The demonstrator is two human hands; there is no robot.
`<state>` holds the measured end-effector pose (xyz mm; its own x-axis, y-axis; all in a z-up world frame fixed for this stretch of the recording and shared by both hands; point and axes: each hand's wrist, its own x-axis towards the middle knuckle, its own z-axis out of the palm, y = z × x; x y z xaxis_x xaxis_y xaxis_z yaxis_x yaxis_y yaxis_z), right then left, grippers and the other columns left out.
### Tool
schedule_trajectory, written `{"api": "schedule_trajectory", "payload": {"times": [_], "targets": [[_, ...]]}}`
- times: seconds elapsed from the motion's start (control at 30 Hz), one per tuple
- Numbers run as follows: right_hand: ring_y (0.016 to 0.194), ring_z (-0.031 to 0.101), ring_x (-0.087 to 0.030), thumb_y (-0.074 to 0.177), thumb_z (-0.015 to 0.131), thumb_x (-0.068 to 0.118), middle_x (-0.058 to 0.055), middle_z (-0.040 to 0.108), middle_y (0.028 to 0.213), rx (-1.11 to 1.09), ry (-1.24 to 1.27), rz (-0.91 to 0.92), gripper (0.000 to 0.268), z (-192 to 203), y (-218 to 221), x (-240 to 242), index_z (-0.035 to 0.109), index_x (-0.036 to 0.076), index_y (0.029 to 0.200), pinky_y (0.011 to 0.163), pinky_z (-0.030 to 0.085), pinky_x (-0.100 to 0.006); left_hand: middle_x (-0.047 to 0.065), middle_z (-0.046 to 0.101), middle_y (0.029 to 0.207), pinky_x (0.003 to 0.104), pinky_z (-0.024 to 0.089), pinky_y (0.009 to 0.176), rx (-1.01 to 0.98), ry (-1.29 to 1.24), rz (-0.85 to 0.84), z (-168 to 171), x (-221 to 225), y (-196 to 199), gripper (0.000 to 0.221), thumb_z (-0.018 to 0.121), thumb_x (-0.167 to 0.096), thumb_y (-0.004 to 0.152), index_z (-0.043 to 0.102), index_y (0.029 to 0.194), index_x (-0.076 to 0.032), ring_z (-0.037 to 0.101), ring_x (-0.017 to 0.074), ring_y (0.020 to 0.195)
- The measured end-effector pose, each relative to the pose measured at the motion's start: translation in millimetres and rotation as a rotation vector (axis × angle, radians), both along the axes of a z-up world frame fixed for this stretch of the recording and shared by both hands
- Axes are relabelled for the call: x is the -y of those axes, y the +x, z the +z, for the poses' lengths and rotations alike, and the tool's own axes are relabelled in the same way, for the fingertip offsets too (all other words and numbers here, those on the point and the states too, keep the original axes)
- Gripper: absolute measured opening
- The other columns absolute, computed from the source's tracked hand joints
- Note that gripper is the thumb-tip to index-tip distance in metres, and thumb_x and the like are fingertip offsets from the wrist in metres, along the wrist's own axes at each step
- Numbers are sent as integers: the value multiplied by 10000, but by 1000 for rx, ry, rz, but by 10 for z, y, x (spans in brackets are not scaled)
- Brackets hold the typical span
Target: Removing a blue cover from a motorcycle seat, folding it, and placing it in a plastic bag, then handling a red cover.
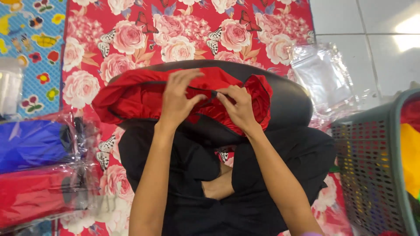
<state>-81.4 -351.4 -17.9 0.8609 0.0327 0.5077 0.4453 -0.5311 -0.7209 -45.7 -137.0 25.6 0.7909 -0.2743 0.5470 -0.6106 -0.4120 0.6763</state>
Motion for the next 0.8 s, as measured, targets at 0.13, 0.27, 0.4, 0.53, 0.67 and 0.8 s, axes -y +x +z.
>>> {"api": "schedule_trajectory", "payload": {"times": [0.13,0.27,0.4,0.53,0.67,0.8], "targets": [[727,628,-118,973,761,238,93,672,741,-7,22,-26,61,-53,18,183,775,231,914,760,375,-254,10,787,963,326,559,820,-187,10,-145,-285,341,93,291,857,-28,788,785,1043,-149,727,226,961],[715,641,-155,962,766,216,53,661,731,44,44,49,74,57,90,217,772,226,889,719,400,-271,-85,785,850,243,512,803,-182,-41,-99,-457,392,104,154,878,-179,822,809,937,-254,725,127,832],[776,648,-164,989,725,183,10,688,801,-115,151,209,45,45,143,168,769,185,984,781,382,-275,-32,709,673,235,484,713,-389,-191,-55,-656,233,139,110,807,-151,929,797,821,-171,599,82,680],[835,586,-126,1003,684,121,-12,690,844,-378,339,351,92,-35,209,145,773,120,1027,897,390,-296,-81,534,539,195,402,605,-621,-278,-85,-664,117,170,306,728,-177,1006,729,700,-166,453,32,603],[824,538,-106,1020,648,98,-20,621,830,-495,461,429,123,-4,209,135,765,62,1024,865,417,-273,-69,500,558,179,384,597,-695,-371,-129,-607,121,194,338,687,-162,1040,710,704,-139,415,45,603],[808,504,-119,1010,631,43,-54,567,813,-530,531,505,131,-44,175,116,748,-14,1019,828,423,-281,-35,547,607,214,460,655,-706,-438,-181,-556,81,135,323,660,-137,1056,722,744,-81,452,57,667]]}}
